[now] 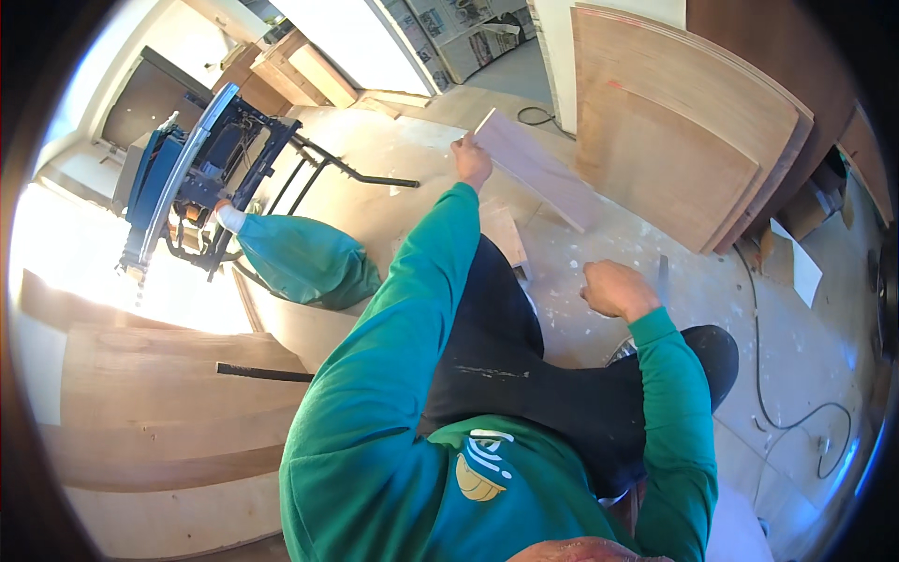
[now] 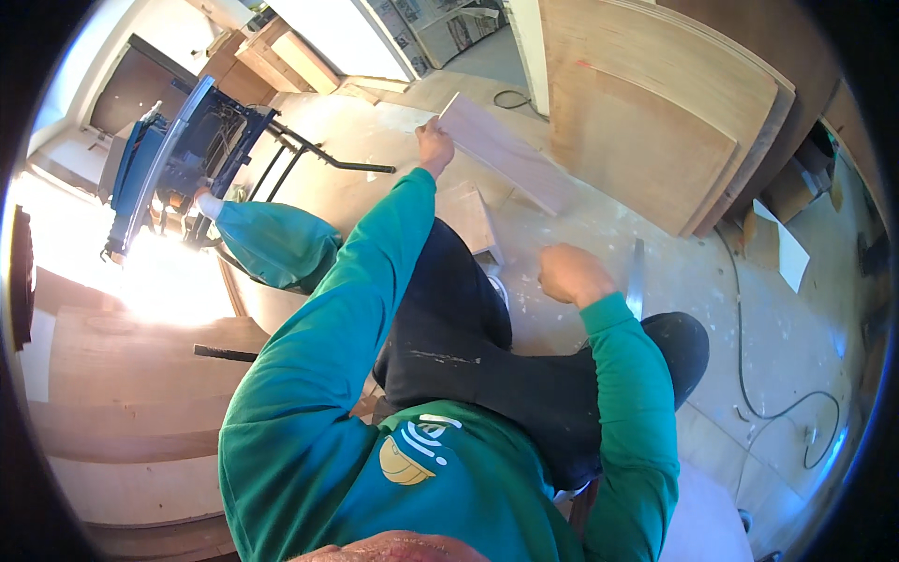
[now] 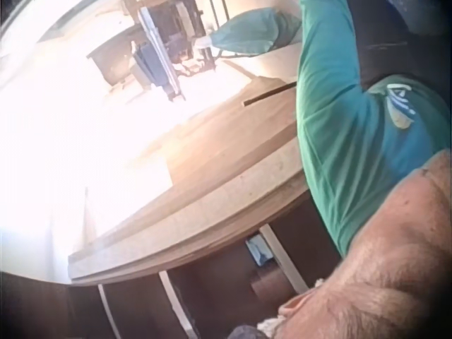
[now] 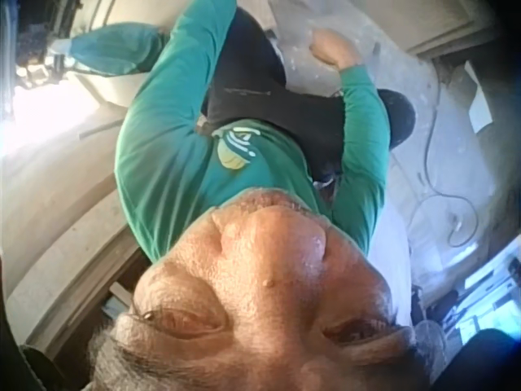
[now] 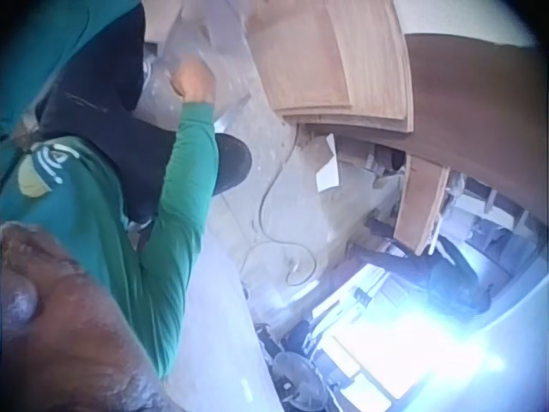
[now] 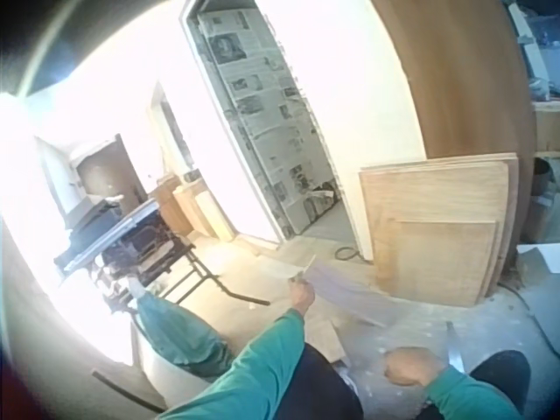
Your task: The person uses a square and pencil to measure and mark lines on a wooden board, then handles several other wooden pieces in a workshop area.
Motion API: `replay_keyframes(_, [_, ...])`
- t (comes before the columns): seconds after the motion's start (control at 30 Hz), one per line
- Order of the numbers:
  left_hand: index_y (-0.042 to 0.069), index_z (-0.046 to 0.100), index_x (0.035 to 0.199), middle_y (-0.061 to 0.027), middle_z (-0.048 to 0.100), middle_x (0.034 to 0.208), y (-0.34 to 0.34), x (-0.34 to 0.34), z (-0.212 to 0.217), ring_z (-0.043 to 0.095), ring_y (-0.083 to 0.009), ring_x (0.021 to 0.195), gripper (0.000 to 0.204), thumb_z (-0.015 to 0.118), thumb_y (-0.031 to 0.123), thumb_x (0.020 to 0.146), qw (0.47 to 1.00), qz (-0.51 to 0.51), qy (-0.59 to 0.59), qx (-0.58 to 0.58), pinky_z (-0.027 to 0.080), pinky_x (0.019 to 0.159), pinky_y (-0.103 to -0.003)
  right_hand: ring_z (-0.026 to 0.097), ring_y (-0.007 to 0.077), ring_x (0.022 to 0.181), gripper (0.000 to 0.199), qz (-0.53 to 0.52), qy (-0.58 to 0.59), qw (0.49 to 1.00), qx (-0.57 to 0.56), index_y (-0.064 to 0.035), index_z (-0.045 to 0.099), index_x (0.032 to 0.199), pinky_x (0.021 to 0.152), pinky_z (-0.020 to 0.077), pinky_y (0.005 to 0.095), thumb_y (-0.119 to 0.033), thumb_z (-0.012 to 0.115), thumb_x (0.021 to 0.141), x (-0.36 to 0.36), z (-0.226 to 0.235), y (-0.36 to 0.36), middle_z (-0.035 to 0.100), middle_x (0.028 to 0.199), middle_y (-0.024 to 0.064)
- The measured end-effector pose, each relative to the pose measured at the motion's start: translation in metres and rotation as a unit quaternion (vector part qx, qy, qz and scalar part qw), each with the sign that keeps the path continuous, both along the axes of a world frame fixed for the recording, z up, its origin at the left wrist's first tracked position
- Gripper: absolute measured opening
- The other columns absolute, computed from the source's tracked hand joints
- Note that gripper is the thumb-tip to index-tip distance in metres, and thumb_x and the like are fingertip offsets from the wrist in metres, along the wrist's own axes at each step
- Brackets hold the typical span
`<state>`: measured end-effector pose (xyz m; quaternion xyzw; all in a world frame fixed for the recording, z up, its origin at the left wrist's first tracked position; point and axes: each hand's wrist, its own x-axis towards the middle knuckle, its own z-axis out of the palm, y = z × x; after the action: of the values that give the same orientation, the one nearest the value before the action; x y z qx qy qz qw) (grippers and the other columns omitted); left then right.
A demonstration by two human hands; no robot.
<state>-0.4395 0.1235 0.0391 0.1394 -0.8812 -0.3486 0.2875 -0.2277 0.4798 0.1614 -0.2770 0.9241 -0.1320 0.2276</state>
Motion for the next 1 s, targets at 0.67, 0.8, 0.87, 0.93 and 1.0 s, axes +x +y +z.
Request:
replay_keyframes(0.67, [0.0,0.048,0.142,-0.0303,0.041,0.132,-0.021,0.0,-0.01,0.048,-0.0426,0.12,0.054,0.053,0.003,0.089,0.998,0.039,-0.045,-0.025,0.04,0.108,-0.043,0.069,0.0414,0.102,0.026,0.003,0.012,1.0,-0.009,0.0022,0.072,0.102,0.088,0.0548,0.0487,-0.017,0.064,0.088,-0.002,-0.017,0.003,0.071,0.104,0.0249])
replay_keyframes(0.8, [0.001,0.046,0.145,-0.0306,0.041,0.134,-0.053,0.002,-0.011,0.048,-0.0428,0.12,0.056,0.053,0.004,0.089,0.994,0.058,-0.084,-0.031,0.04,0.108,-0.043,0.07,0.0396,0.099,0.02,0.017,0.037,0.998,-0.046,0.0008,0.076,0.093,0.085,0.0567,0.0472,-0.008,0.061,0.082,0.004,-0.019,-0.003,0.072,0.101,0.0241])
replay_keyframes(0.87, [0.002,0.046,0.146,-0.0308,0.04,0.134,-0.037,0.001,-0.008,0.049,-0.0431,0.12,0.057,0.052,0.004,0.089,0.995,0.057,-0.081,0.0,0.04,0.109,-0.043,0.071,0.0392,0.098,0.021,0.016,0.036,0.998,-0.041,0.0005,0.076,0.093,0.083,0.0571,0.0471,-0.008,0.061,0.082,0.002,-0.023,0.001,0.073,0.101,0.0237])
replay_keyframes(0.93, [0.004,0.046,0.146,-0.0303,0.039,0.135,-0.041,0.006,-0.002,0.051,-0.0427,0.118,0.057,0.052,0.003,0.09,0.994,0.07,-0.08,-0.01,0.042,0.107,-0.043,0.071,0.0389,0.098,0.021,0.029,0.029,0.998,-0.039,0.0,0.077,0.094,0.082,0.0574,0.0469,-0.008,0.062,0.081,0.002,-0.025,-0.002,0.073,0.101,0.0232])
replay_keyframes(1.0, [0.004,0.046,0.147,-0.0295,0.039,0.137,-0.025,0.004,-0.001,0.052,-0.0413,0.118,0.057,0.052,0.003,0.09,0.993,0.067,-0.093,0.034,0.044,0.106,-0.042,0.071,0.0385,0.097,0.02,0.017,0.007,1.0,-0.015,-0.0008,0.077,0.094,0.082,0.0575,0.0468,-0.007,0.063,0.081,0.002,-0.022,-0.002,0.073,0.1,0.0227])
